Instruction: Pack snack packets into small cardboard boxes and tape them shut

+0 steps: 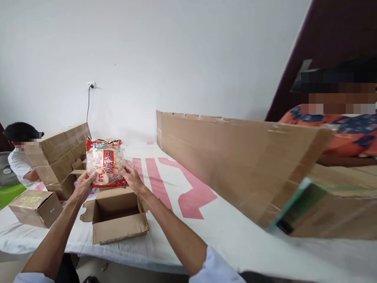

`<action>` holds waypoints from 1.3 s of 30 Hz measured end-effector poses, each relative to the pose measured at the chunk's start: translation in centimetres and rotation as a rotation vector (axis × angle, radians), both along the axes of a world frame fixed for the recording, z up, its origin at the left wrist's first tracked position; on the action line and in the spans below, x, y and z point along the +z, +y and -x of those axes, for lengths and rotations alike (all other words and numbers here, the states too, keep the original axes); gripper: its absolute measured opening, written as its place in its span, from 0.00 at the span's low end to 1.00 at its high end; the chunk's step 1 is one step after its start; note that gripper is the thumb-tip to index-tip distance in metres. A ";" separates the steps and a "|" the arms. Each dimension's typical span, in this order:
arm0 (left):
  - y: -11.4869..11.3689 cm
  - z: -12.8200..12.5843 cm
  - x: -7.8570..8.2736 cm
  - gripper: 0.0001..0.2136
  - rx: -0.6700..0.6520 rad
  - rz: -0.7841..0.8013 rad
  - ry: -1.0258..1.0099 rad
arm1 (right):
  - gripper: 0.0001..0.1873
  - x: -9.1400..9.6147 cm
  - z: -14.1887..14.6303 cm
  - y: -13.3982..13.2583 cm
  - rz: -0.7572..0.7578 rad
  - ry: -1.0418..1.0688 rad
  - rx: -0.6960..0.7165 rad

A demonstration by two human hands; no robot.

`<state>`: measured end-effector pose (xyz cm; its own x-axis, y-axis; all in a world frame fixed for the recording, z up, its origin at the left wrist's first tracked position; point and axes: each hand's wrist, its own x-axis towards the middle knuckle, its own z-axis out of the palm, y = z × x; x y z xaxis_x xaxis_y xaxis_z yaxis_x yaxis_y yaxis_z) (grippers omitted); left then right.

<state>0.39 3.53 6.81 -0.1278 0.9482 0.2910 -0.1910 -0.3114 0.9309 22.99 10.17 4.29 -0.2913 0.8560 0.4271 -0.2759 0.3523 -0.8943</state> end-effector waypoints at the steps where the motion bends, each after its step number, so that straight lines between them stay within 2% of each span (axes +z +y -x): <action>1: 0.2 0.1 -0.1 0.31 -0.058 0.043 0.011 | 0.36 -0.7 0.6 0.3 0.023 0.053 0.016; 3: 0.6 0.5 -0.1 0.30 -0.142 0.132 0.065 | 0.34 -1.1 1.3 0.9 0.041 0.119 -0.001; 5: 1.3 1.0 0.1 0.29 -0.133 0.165 0.094 | 0.33 -0.6 1.5 1.5 0.026 0.138 -0.018; 10: 4.3 1.5 2.4 0.27 0.006 0.041 0.047 | 0.33 2.0 1.5 3.1 0.003 0.082 0.045; 14: 5.8 1.2 4.6 0.27 0.017 -0.020 0.036 | 0.35 3.8 1.6 4.8 -0.048 0.098 -0.014; 17: 6.0 1.0 5.1 0.29 0.009 -0.024 0.023 | 0.34 4.5 1.6 5.9 -0.095 0.105 -0.059; 22: 6.3 1.1 4.4 0.28 -0.019 0.003 0.011 | 0.33 4.3 1.3 6.3 -0.129 0.104 -0.070; 32: 7.7 1.9 1.9 0.22 -0.036 0.120 -0.060 | 0.31 1.5 0.6 6.2 -0.075 0.096 -0.057; 39: 7.3 2.2 -0.2 0.19 -0.033 0.208 -0.104 | 0.29 -0.4 0.3 6.1 -0.047 0.102 -0.058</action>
